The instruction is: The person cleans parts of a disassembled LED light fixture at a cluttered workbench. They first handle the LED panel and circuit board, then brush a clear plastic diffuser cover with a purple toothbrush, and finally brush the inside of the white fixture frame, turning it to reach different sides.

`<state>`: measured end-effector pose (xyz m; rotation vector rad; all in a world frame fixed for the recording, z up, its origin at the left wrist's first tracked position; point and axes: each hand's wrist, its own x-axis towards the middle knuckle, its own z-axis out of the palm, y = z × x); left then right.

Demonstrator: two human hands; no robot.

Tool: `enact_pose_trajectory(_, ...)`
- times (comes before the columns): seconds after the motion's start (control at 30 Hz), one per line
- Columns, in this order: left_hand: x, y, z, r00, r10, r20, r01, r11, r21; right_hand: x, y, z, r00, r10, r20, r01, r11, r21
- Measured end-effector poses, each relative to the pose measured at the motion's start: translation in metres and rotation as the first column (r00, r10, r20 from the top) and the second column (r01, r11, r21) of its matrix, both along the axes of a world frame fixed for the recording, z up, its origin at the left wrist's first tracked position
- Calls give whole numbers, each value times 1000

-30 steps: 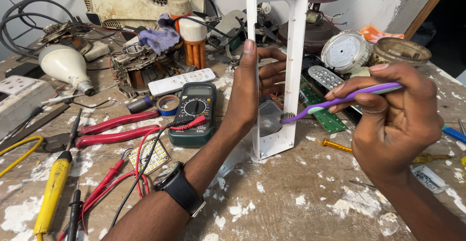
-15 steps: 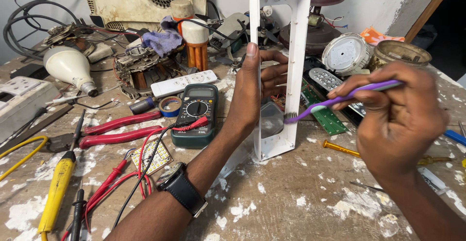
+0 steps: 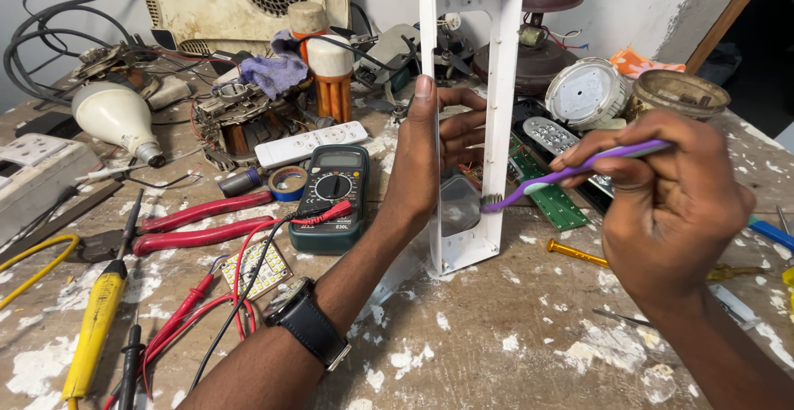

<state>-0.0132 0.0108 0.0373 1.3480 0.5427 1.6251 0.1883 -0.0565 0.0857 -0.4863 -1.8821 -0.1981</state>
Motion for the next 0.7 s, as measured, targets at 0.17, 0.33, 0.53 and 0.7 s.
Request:
enact_pose_trajectory(0.17, -2, 2, -1, 1000, -13, 8, 13, 1000, 8, 13, 3, 0, 996, 79, -48, -76, 996, 55)
enact_pose_trajectory(0.33, -2, 1, -3, 1000, 20, -5, -20, 1000, -4, 11, 7, -6, 990, 97, -100, -96, 995, 12)
enact_pose_trajectory(0.53, -2, -1, -2, 1000, 11, -4, -11, 1000, -1, -3, 0, -8, 999, 45, 14, -45, 999, 12)
enact_pose_trajectory(0.7, -3, -2, 1, 999, 37, -25, -37, 999, -9, 2, -1, -1, 998, 64, -13, -63, 994, 94)
